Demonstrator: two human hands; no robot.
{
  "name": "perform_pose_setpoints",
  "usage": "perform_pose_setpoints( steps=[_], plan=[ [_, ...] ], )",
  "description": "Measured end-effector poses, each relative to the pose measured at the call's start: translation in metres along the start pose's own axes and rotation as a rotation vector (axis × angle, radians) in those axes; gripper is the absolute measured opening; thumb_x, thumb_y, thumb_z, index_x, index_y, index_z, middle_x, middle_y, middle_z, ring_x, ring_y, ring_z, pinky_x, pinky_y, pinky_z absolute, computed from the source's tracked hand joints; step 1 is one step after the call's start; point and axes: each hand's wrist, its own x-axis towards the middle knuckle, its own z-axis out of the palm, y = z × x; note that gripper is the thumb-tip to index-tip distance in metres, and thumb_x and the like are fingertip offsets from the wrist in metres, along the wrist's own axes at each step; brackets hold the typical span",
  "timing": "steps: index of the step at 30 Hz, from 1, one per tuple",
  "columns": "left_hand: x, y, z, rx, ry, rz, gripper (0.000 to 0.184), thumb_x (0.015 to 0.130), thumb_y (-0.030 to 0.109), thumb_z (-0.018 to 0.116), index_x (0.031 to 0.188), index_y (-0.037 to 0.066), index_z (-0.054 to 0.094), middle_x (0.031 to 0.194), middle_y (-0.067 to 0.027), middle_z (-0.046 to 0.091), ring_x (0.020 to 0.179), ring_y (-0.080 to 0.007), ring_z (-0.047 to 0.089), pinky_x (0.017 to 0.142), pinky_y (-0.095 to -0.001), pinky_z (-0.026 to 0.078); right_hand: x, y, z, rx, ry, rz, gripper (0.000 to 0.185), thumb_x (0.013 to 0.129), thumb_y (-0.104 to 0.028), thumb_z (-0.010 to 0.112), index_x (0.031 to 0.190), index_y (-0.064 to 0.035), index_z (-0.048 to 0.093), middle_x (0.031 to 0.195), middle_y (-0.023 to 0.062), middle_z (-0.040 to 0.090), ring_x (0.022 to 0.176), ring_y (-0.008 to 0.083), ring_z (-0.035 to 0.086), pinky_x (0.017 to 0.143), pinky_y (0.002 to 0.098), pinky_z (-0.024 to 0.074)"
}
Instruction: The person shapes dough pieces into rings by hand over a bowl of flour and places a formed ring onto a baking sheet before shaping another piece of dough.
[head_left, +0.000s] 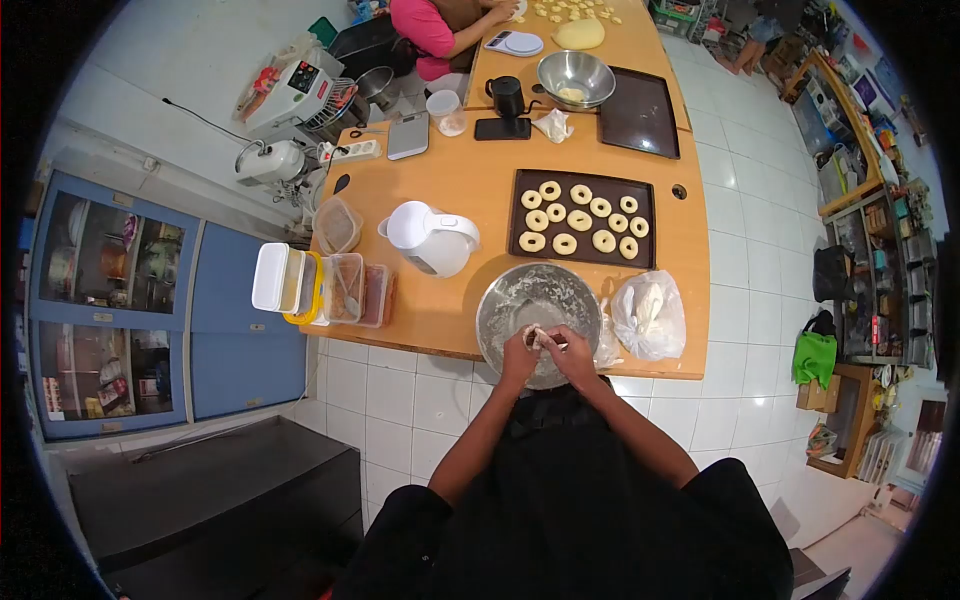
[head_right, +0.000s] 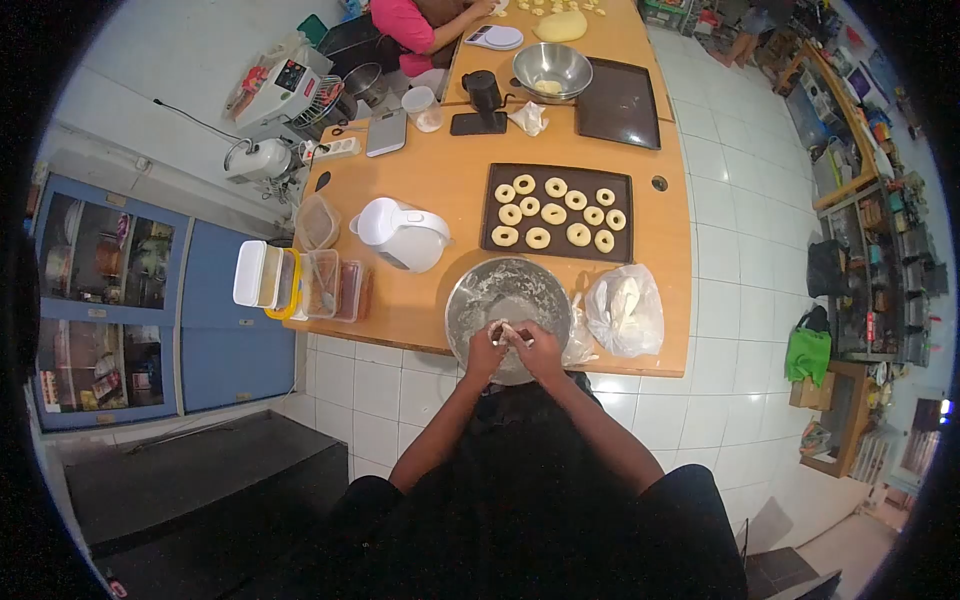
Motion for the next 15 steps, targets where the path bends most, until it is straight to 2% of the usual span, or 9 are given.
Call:
perform_pose_setpoints(
  steps=[3,6,12,15],
  plan=[
    [0.0015,0.0043,-0.0003,0.078,0.018,0.149,0.037,0.072,-0.006,0.063,0.109,-0.001,0.059,0.098,-0.0170,0.065,0.089,-0.0227,0.065,0.078,-0.0320,0.050,0.0016,-0.0030,0.0013,0.001,0.024,0.025,0.020,0.083,-0.020,0.067,0.090,-0.0020,0.063,0.079,0.0135,0.066,0.073,0.0238,0.066,0.066,0.0328,0.0504],
    [-0.0002,0.0073,-0.0007,0.087,0.030,0.168,0.038,0.073,-0.005,0.064,0.110,-0.001,0.059,0.098,-0.0169,0.065,0.089,-0.0230,0.065,0.079,-0.0318,0.050,0.0024,-0.0048,0.0012,-0.020,0.043,0.013,0.019,0.083,-0.020,0.067,0.090,-0.0017,0.063,0.081,0.0136,0.066,0.073,0.0232,0.065,0.066,0.0331,0.0498],
    [-0.0022,0.0046,0.0002,0.014,-0.018,0.066,0.037,0.076,-0.003,0.065,0.112,-0.001,0.059,0.099,-0.0173,0.065,0.090,-0.0250,0.065,0.078,-0.0322,0.050,-0.0034,-0.0063,-0.0012,-0.011,0.031,0.021,0.018,0.083,-0.019,0.066,0.091,-0.0024,0.064,0.083,0.0126,0.065,0.073,0.0226,0.065,0.065,0.0327,0.0493],
    [-0.0011,0.0032,-0.0001,0.070,0.007,0.155,0.035,0.077,0.000,0.065,0.112,0.000,0.059,0.100,-0.0175,0.065,0.091,-0.0252,0.065,0.078,-0.0325,0.050,-0.0049,-0.0070,-0.0022,-0.007,0.023,0.043,0.020,0.083,-0.020,0.066,0.093,-0.0030,0.064,0.085,0.0131,0.065,0.074,0.0226,0.065,0.066,0.0327,0.0495]
  ],
)
